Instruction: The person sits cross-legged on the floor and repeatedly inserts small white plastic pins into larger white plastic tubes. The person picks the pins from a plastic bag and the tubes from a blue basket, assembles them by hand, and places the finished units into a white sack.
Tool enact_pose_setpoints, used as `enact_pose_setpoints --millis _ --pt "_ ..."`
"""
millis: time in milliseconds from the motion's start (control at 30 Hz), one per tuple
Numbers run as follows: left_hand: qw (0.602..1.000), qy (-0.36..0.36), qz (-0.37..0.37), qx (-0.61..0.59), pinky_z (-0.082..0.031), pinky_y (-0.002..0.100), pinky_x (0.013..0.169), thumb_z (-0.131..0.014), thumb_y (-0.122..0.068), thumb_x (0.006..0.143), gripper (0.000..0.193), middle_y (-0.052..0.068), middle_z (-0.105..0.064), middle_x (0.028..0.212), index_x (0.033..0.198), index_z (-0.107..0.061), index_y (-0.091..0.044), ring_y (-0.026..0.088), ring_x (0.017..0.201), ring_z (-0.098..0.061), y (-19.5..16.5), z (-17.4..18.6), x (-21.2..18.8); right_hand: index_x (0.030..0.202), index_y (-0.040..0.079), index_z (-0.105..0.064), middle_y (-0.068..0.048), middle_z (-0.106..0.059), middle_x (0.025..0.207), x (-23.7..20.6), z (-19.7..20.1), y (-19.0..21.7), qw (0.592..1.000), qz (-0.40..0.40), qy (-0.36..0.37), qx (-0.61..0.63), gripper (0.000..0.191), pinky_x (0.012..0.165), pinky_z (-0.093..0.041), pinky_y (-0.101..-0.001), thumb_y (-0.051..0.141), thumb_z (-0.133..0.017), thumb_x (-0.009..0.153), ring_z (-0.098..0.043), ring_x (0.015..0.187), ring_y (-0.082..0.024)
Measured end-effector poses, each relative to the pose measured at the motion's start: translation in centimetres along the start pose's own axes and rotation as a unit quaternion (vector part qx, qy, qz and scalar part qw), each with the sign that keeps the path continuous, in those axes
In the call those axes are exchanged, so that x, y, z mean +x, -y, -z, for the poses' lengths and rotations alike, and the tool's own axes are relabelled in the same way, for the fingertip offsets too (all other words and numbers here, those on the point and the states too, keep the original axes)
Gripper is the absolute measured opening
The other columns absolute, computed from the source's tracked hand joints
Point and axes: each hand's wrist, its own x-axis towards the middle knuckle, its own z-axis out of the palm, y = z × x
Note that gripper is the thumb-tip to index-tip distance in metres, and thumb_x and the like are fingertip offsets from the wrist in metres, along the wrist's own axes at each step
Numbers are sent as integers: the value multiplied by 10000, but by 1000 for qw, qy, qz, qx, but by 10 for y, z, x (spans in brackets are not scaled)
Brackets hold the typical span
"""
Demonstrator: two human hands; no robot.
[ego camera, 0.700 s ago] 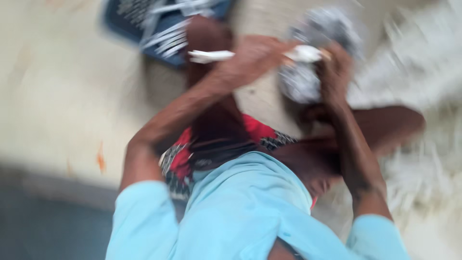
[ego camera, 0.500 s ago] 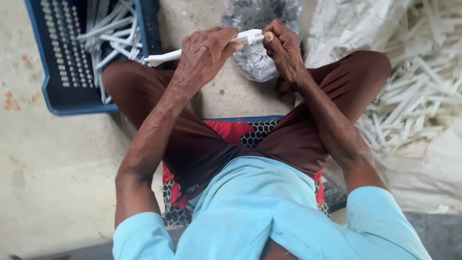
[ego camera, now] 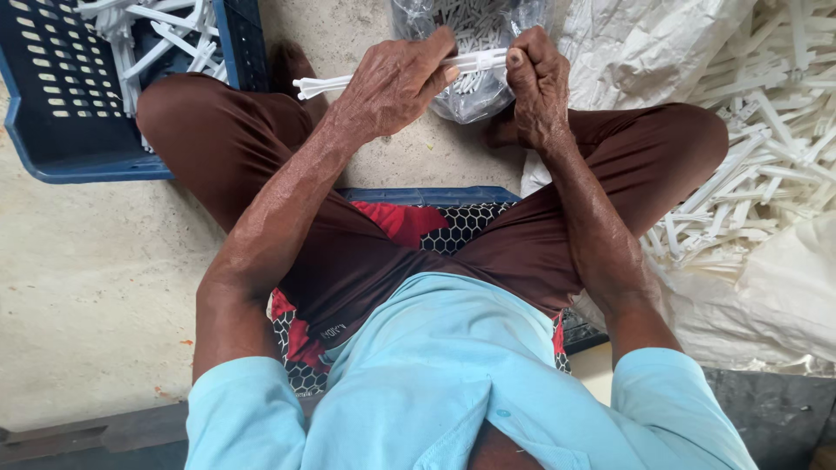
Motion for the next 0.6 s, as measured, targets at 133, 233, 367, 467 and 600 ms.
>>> enact_pose_setpoints --millis 133,233,367,467,600 --pt "997 53 53 -15 -513 423 559 -570 -364 1107 317 51 -570 617 975 -605 -78 231 557 -617 3 -5 2 903 65 -537 4 -442 800 -2 0 -10 1000 -2 1 10 459 632 -389 -294 422 -534 1192 -430 722 -97" --pt "998 53 43 -4 -516 425 563 -572 -374 1100 318 41 -584 620 969 -610 -86 229 559 -630 4 -7 1 817 78 -511 18 -417 727 -2 -4 -20 993 -58 -12 105 498 536 -376 -290 444 -561 1151 -423 614 -87" --pt "996 62 58 4 -507 434 549 -575 -390 1111 333 63 -567 584 983 -615 -85 245 550 -622 6 -8 5 866 87 -553 20 -443 716 2 -4 -22 996 -39 -4 84 497 524 -365 -290 512 -523 1122 -420 615 -93" --pt "997 47 55 -1 -509 435 559 -583 -383 1115 332 61 -573 597 982 -612 -80 246 571 -630 8 -6 6 956 87 -525 25 -427 781 1 1 -16 997 -39 -2 67 500 578 -402 -272 558 -458 1112 -424 682 -89" --pt "999 30 18 4 -517 424 566 -588 -364 1122 310 49 -575 602 982 -622 -90 235 586 -638 10 -10 3 968 76 -528 -2 -433 843 -4 6 -15 999 7 24 -21 500 679 -413 -313 521 -490 1194 -425 763 -128"
